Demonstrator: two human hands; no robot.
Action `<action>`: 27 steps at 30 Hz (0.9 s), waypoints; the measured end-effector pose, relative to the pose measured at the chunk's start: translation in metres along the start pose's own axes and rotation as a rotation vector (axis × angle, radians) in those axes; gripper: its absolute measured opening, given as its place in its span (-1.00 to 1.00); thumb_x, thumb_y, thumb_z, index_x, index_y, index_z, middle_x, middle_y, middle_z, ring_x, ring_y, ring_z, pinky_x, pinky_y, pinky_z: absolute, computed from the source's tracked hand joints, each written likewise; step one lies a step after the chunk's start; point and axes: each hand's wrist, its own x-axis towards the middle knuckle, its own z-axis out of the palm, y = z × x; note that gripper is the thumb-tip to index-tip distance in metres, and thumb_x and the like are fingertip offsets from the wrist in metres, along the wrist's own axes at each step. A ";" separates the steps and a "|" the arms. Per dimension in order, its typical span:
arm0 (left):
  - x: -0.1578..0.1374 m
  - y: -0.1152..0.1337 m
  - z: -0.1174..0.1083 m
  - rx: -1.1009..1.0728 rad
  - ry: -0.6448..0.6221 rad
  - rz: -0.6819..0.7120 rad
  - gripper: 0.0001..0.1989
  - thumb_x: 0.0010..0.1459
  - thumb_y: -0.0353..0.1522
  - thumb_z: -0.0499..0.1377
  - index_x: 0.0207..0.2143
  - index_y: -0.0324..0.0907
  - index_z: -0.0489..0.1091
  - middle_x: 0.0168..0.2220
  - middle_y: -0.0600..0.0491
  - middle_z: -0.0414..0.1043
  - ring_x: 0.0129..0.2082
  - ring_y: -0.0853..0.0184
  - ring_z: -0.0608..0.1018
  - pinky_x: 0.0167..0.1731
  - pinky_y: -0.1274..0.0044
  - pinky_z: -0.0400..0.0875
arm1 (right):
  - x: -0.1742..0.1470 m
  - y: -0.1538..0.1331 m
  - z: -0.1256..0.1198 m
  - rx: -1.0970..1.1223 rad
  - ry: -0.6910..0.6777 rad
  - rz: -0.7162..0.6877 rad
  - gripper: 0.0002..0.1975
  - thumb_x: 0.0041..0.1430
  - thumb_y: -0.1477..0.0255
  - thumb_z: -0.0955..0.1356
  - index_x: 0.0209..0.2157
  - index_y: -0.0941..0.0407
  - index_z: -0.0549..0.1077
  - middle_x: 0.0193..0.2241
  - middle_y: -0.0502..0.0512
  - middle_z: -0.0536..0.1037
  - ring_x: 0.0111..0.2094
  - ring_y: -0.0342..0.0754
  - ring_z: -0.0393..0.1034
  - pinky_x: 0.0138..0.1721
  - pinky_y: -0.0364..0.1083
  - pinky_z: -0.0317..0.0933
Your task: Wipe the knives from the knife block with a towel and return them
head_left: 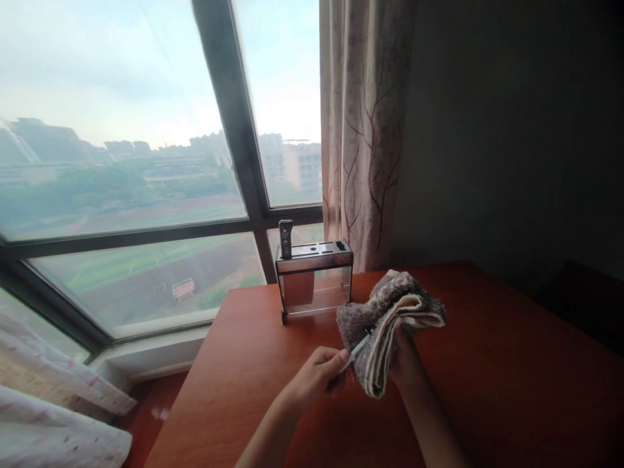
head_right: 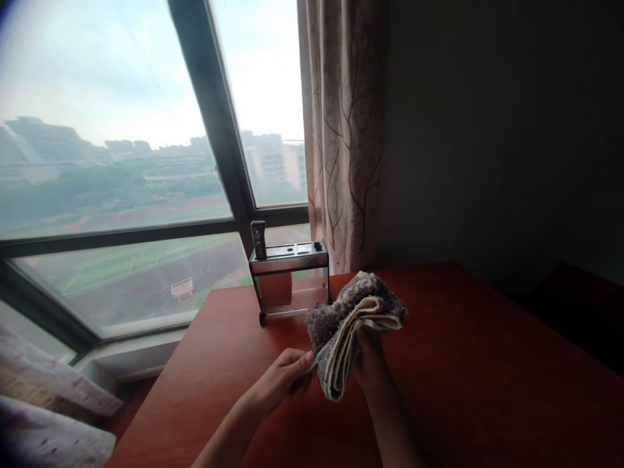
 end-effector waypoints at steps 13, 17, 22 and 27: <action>0.011 -0.002 0.000 0.168 0.299 0.063 -0.46 0.00 0.07 0.17 -0.62 -0.26 0.39 -0.70 0.11 0.26 -0.70 0.49 0.17 -0.67 0.59 -0.02 | -0.003 -0.007 0.014 -0.038 0.032 -0.044 -0.56 -0.22 0.34 0.55 -0.20 -0.03 0.51 -0.31 -0.08 0.62 -0.26 -0.04 0.52 -0.25 -0.08 0.44; 0.007 -0.002 -0.002 0.663 0.570 0.268 -0.62 0.15 -0.11 0.13 -0.50 -0.21 0.49 -0.57 0.03 0.41 -0.56 0.37 0.37 -0.54 0.56 0.16 | -0.001 -0.006 0.021 -0.041 0.060 -0.069 -0.53 -0.18 0.37 0.54 -0.14 -0.02 0.49 -0.23 -0.06 0.62 -0.21 -0.06 0.52 -0.23 -0.12 0.44; -0.007 0.004 -0.006 1.215 0.741 0.502 -0.76 0.27 -0.28 0.05 -0.23 -0.11 0.51 -0.41 -0.01 0.51 -0.39 0.28 0.47 -0.38 0.51 0.22 | 0.003 -0.004 0.021 -0.014 0.126 -0.095 -0.56 -0.09 0.27 0.51 -0.11 0.01 0.47 -0.21 -0.04 0.62 -0.22 -0.04 0.52 -0.24 -0.08 0.45; -0.012 0.009 -0.014 1.320 0.708 0.531 -0.77 0.28 -0.30 0.04 -0.19 -0.10 0.48 -0.40 -0.01 0.50 -0.38 0.28 0.49 -0.38 0.51 0.21 | 0.009 -0.006 0.014 0.022 0.200 -0.121 -0.54 -0.03 0.24 0.49 -0.07 0.02 0.45 -0.21 -0.06 0.62 -0.23 -0.10 0.52 -0.24 -0.13 0.44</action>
